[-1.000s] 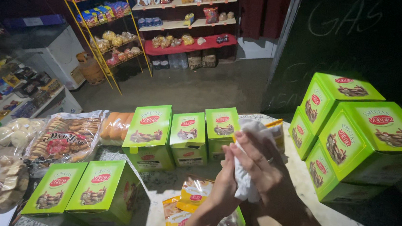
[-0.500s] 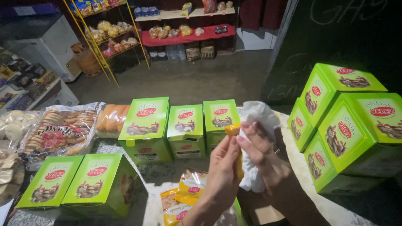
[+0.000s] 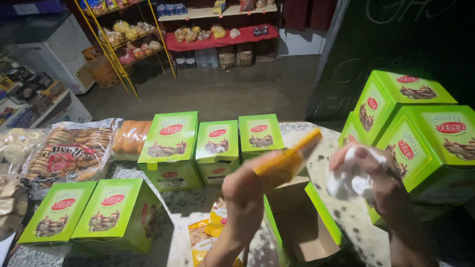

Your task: The person wipes several small yellow snack packets with a white cloth and places them into a green cardboard box. The person repeatedly picks up packets, wipes them, and puts them into the box until the box is full and closed.

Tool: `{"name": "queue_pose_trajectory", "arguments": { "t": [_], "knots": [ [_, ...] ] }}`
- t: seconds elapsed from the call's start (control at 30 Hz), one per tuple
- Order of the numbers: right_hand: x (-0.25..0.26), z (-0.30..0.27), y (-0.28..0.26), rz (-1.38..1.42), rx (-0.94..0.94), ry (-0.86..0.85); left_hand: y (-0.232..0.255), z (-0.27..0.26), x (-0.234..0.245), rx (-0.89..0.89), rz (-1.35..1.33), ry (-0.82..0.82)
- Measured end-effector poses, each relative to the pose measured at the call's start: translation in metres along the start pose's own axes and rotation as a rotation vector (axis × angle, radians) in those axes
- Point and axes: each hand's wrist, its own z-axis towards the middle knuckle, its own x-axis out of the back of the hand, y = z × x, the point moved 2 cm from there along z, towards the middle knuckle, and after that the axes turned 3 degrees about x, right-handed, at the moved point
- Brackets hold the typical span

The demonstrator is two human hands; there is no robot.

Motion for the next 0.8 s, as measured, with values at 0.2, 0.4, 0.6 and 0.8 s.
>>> {"name": "queue_pose_trajectory", "arguments": {
  "t": [0.2, 0.4, 0.6, 0.8],
  "knots": [
    [0.010, -0.010, 0.019, -0.814, 0.444, 0.239, 0.025, 0.001, -0.018, -0.684, 0.772, -0.457],
    [-0.014, -0.008, -0.033, 0.224, -0.998, 0.262, 0.013, -0.004, -0.011, -0.637, 0.850, -0.577],
    [0.007, -0.015, -0.030, -0.028, -0.702, 0.296, 0.020, 0.008, 0.002, -0.358, 1.007, -0.653],
    [0.009, -0.017, -0.005, -0.044, -0.378, 0.018, 0.022, 0.015, 0.000, 0.295, 0.603, -0.410]
  ]
}}
